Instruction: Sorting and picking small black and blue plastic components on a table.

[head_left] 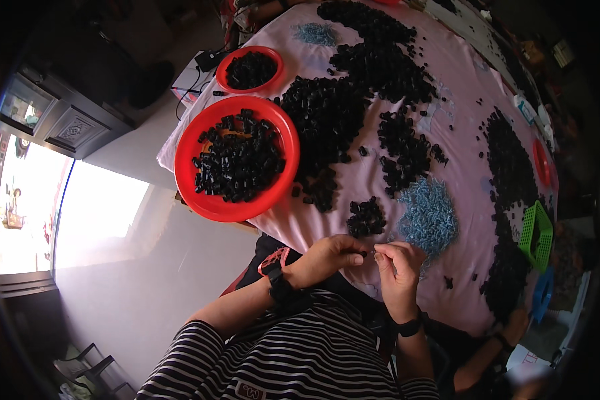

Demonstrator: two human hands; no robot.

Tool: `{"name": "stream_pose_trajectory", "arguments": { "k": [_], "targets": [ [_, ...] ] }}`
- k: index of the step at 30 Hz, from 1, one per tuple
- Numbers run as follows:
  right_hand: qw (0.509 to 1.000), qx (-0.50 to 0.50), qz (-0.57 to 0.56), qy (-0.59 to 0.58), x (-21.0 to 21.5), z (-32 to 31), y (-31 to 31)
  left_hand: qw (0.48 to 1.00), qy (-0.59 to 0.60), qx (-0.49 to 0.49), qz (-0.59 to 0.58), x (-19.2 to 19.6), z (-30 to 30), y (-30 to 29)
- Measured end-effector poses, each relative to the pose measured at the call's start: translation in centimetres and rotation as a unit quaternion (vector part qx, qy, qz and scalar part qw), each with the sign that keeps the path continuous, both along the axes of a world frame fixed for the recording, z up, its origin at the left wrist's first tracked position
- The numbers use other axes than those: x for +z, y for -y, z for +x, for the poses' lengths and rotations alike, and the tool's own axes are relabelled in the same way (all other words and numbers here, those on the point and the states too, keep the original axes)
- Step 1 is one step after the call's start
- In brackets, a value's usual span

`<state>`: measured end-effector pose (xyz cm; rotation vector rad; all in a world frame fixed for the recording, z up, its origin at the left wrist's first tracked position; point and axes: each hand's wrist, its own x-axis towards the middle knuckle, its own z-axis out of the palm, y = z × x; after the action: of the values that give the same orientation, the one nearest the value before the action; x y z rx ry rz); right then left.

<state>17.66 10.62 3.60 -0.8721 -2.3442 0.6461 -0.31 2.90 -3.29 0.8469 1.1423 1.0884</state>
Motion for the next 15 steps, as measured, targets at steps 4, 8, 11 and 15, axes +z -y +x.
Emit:
{"name": "stream_pose_trajectory", "arguments": {
  "k": [4, 8, 11, 15],
  "targets": [
    [1.000, -0.004, -0.022, 0.006, -0.77, -0.10, 0.38, 1.000, -0.021, -0.021, 0.005, 0.19, -0.29, 0.04],
    [0.999, 0.007, -0.025, 0.027, -1.13, -0.05, 0.47, 1.000, -0.014, -0.003, 0.027, 0.21, -0.05, 0.13],
    [0.999, 0.002, -0.014, 0.037, -0.69, -0.33, 0.56, 1.000, -0.010, -0.001, 0.019, 0.19, -0.01, 0.17],
    [1.000, 0.011, -0.009, 0.025, -0.82, -0.48, 0.73, 1.000, -0.019, -0.013, 0.009, 0.24, -0.14, 0.24]
  ]
}}
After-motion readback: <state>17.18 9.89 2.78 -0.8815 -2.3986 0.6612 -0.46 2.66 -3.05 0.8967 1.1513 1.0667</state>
